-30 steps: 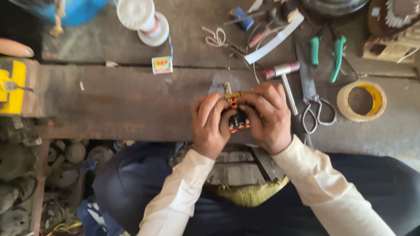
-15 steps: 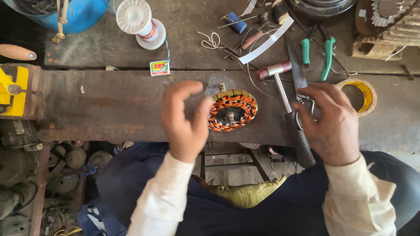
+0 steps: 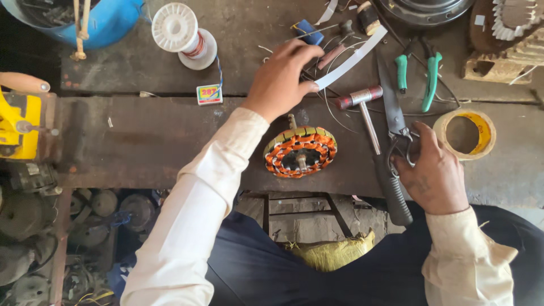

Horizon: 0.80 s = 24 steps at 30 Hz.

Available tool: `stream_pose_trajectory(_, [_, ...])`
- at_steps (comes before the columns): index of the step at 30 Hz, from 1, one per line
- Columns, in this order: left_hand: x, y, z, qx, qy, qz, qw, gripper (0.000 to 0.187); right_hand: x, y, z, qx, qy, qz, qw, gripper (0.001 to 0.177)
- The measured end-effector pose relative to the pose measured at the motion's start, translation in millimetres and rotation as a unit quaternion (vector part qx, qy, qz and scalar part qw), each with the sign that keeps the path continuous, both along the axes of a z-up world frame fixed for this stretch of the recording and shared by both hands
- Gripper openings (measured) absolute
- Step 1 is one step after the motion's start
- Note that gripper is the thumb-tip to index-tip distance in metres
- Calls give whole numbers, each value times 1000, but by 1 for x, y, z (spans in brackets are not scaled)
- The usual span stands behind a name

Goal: The person sits cross-legged on the floor and repairs a motor armature by hand. They repeatedly cut small strips of white insulating tape with scissors and carefully wrap them around the copper windings and commutator segments of the armature.

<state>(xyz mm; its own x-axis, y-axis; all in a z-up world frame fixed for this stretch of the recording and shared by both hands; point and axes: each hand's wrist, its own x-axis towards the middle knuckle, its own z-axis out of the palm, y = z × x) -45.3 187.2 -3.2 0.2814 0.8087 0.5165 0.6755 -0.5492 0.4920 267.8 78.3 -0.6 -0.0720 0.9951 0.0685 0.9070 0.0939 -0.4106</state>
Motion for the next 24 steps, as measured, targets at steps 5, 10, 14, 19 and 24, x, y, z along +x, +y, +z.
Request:
stream_pose_trajectory(5, [8, 10, -1, -149, 58, -40, 986, 43, -2, 1, 2, -6, 21, -26, 999, 71])
stream_pose_trajectory(10, [4, 10, -8, -65, 53, -74, 994, 26, -3, -3, 15, -10, 70, -48, 996, 73])
stream_pose_trajectory(14, [8, 14, -15, 16, 25, -52, 998, 9, 0, -10, 27, -41, 309, -73, 947, 72])
stream_pose_trajectory(19, [17, 19, -2, -106, -257, 46, 960, 9, -4, -21, 30, -98, 608, -57, 786, 81])
stream_pose_trajectory(24, [24, 0, 27, -177, -548, 8, 817, 19, -45, -43, 11, -195, 708, 96, 671, 107])
